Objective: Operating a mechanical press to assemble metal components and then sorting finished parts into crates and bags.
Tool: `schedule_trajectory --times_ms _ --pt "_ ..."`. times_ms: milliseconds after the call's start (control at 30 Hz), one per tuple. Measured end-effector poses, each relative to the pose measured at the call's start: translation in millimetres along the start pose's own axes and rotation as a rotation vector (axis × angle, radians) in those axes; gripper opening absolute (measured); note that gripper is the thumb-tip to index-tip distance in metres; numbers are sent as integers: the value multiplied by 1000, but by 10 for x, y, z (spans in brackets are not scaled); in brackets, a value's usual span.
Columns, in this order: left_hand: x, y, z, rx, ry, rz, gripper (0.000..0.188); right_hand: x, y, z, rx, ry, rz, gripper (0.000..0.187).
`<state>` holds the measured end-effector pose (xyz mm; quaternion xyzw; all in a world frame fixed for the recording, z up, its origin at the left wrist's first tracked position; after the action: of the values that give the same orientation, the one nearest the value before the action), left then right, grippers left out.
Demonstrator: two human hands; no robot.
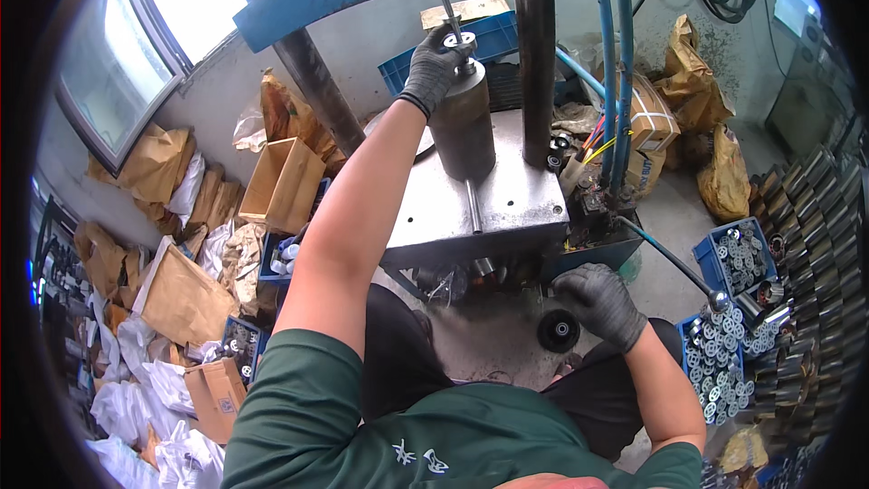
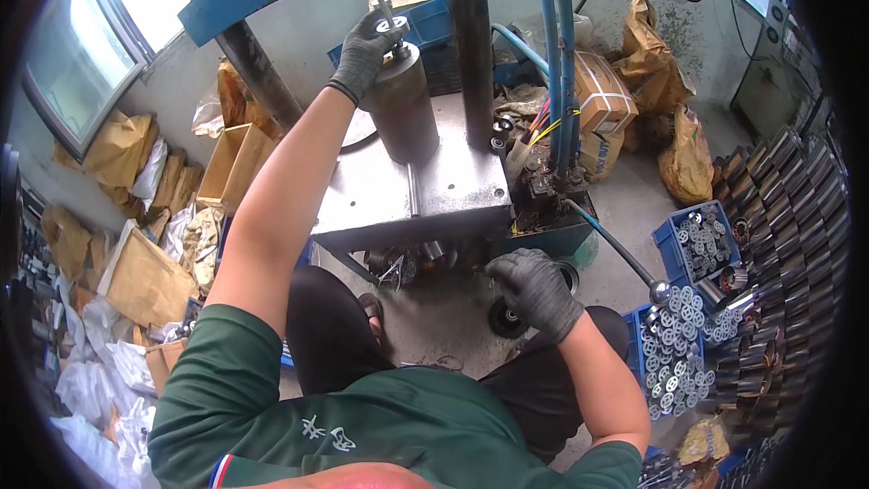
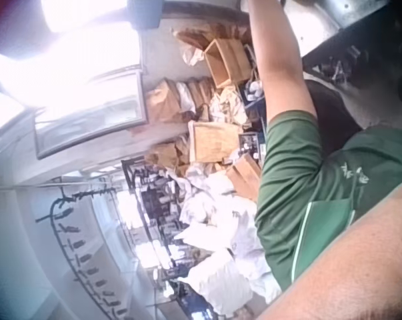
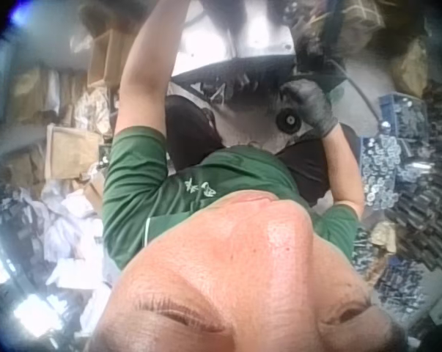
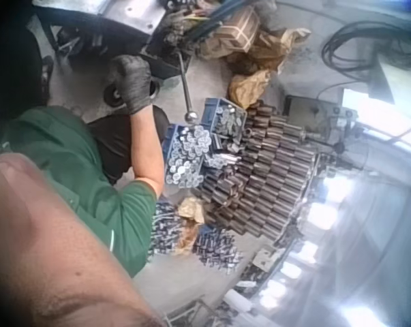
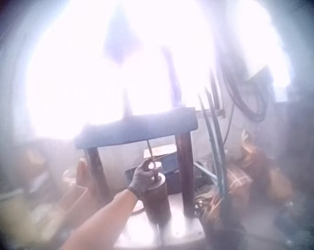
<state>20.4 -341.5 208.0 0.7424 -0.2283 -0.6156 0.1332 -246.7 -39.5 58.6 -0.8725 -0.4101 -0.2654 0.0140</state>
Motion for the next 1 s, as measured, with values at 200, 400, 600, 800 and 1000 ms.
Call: schedule_trajectory --times_ms 200,400,600,800,1000 --pt "52 48 -56 15 51 -24 59 754 -293 -952 -126 -242 -79 28" --pt "54 21 -10 50 41 -20 60 389 -499 -1459 185 -514 319 34" --pt "-52 -62 1 14 228 -97 58 43 -710 -1227 377 -371 526 37" --pt "-154 -135 0 12 204 -75 58 54 -907 -973 332 -280 576 33" --pt "-163 -102 -9 22 376 -82 54 43 -1138 -697 365 -255 632 22"
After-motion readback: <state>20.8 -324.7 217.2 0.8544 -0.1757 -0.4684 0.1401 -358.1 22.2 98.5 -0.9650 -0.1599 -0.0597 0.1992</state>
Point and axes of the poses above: each hand's wrist, its own y-axis towards the middle knuckle, its own z-axis out of the palm, x = y × z, the point moved 10 cm from there along y, towards the middle knuckle, and after that the axes turned 15 degrees about x, right-handed, at the moved point
